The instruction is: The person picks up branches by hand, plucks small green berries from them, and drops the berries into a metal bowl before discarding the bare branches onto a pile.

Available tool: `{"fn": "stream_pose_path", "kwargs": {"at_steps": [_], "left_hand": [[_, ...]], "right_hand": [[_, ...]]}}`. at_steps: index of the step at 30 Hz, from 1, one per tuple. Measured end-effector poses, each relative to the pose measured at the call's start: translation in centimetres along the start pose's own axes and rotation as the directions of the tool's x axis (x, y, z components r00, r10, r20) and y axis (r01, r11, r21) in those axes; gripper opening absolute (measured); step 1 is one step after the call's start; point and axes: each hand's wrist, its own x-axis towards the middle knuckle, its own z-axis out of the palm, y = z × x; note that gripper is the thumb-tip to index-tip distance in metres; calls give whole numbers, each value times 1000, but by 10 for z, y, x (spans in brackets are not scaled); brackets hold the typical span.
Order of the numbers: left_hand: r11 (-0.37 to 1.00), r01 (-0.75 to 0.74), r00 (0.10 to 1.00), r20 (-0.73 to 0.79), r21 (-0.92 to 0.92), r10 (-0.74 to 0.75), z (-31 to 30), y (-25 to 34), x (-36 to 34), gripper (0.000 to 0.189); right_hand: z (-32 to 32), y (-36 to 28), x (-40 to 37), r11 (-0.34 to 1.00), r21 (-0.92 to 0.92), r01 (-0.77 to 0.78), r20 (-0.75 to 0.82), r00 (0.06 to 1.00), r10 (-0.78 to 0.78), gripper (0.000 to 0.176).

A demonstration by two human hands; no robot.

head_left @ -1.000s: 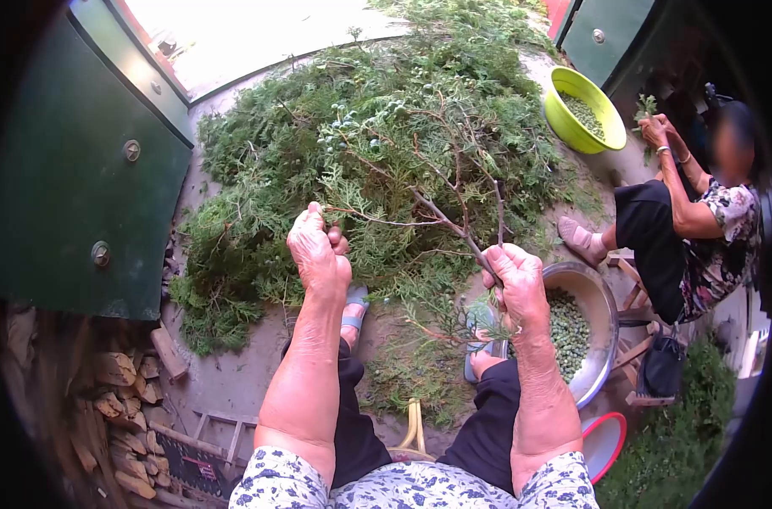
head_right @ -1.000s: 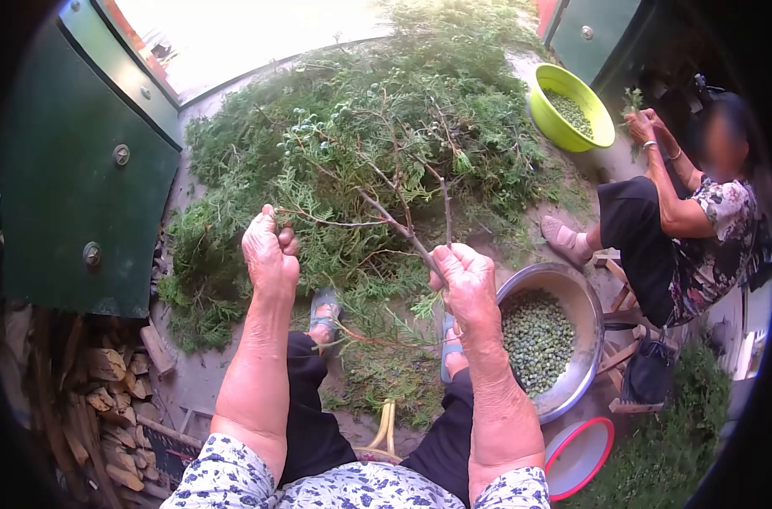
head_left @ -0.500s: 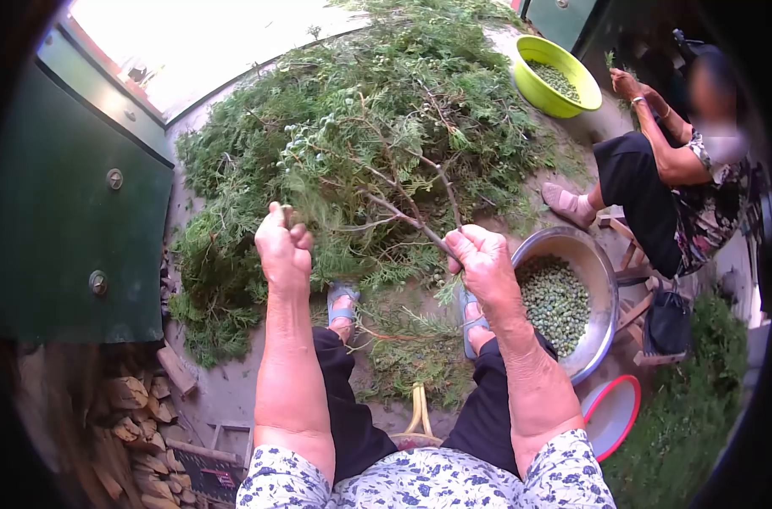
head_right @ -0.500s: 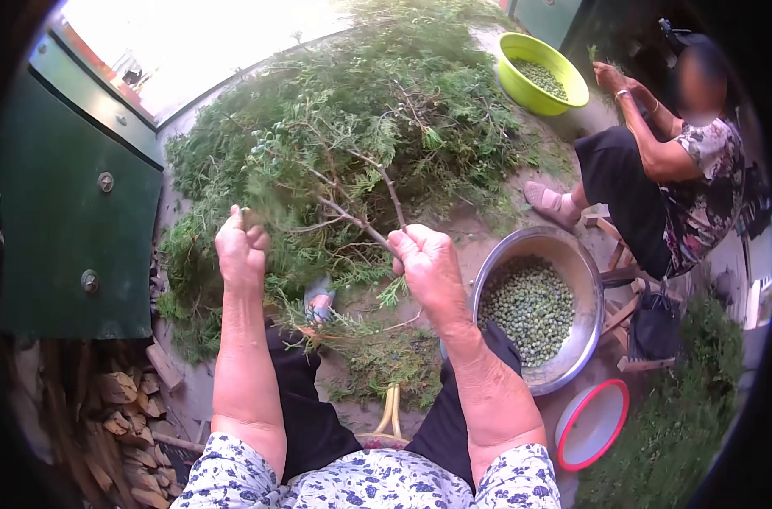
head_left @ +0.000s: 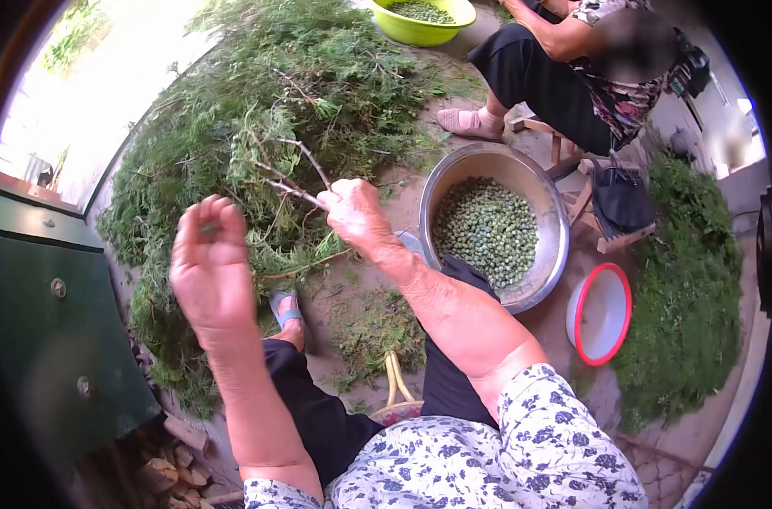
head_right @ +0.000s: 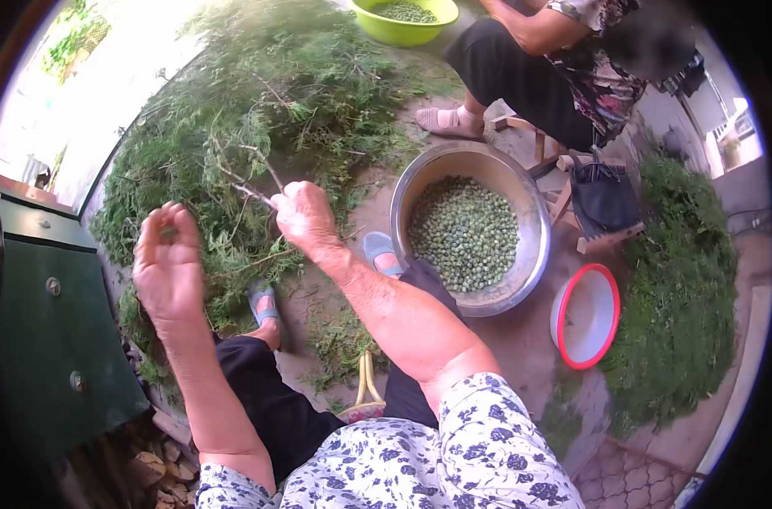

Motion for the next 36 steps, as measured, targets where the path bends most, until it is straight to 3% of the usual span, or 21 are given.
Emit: {"fn": "stream_pose_path", "kwargs": {"at_steps": [1,2,3,4,5,6,7,8,9,10,11,12,13,15,17,21,23,25,27,31,36], "left_hand": [[999,19,998,64,46,-22,26,-23,-8,14],[857,-97,986,165,506,14,58,-45,-22,16],[503,-230,966,260,833,11,81,-63,-32,17],[593,-188,928,340,783,-155,72,-76,-24,27],[313,-317,900,388,895,-200,87,-85,-30,34],[297,-306,889,383,905,-251,95,-94,-38,36],[258,-400,872,452,879,-187,93,-102,-43,33],[371,-346,896,420,862,-142,87,-99,-41,31],[482,-296,916,388,825,-101,84,-94,-36,30],[734,-62,987,153,677,-58,82,-87,-30,27],[710,-158,987,106,686,117,69,-78,-15,25],[791,-179,968,-37,585,247,61,-69,-1,23],[823,-238,945,-71,516,318,41,-57,16,23],[958,-117,938,-287,262,194,10,-32,41,25],[989,-49,934,-344,141,95,-10,-21,57,32],[995,17,953,-303,103,15,-18,-14,69,33],[993,97,926,-371,70,-65,-23,-16,72,39],[978,159,913,-357,-132,-196,-33,-15,76,49],[972,197,898,-375,-129,-232,-39,-11,75,43],[971,204,924,-303,-126,-233,-53,-7,77,29],[994,52,951,-298,-101,-80,-43,-7,64,14]], "right_hand": [[3,-1,-2,994,44,-103,-12,995,103,19],[13,-3,-2,976,100,-194,-14,980,196,19],[50,20,-10,781,540,-314,-40,917,396,19],[62,32,-15,775,560,-294,-26,928,371,19],[60,49,-24,901,395,-182,-8,980,201,15],[53,65,-34,976,215,-35,35,999,28,20],[51,68,-40,991,31,134,100,986,-136,31],[23,3,-33,790,610,-58,-119,979,165,23],[6,-12,-16,786,617,-38,-117,983,139,23],[-10,-17,-2,858,474,-197,23,977,211,20],[-19,-18,9,897,294,-330,146,943,299,20],[-23,-22,14,888,296,-353,125,936,330,19],[-24,-25,14,876,298,-379,104,925,365,19],[-27,-29,15,885,299,-356,101,934,342,17],[-30,-36,15,911,209,-356,69,934,350,21],[-25,-44,11,929,214,-301,19,952,304,11],[-23,-46,10,923,231,-307,54,951,303,11],[-22,-48,9,886,258,-387,138,922,362,12],[-21,-48,8,869,250,-426,192,902,387,13],[-16,-54,6,862,211,-461,293,871,394,16],[-7,-53,4,778,217,-589,437,771,462,21]]}}
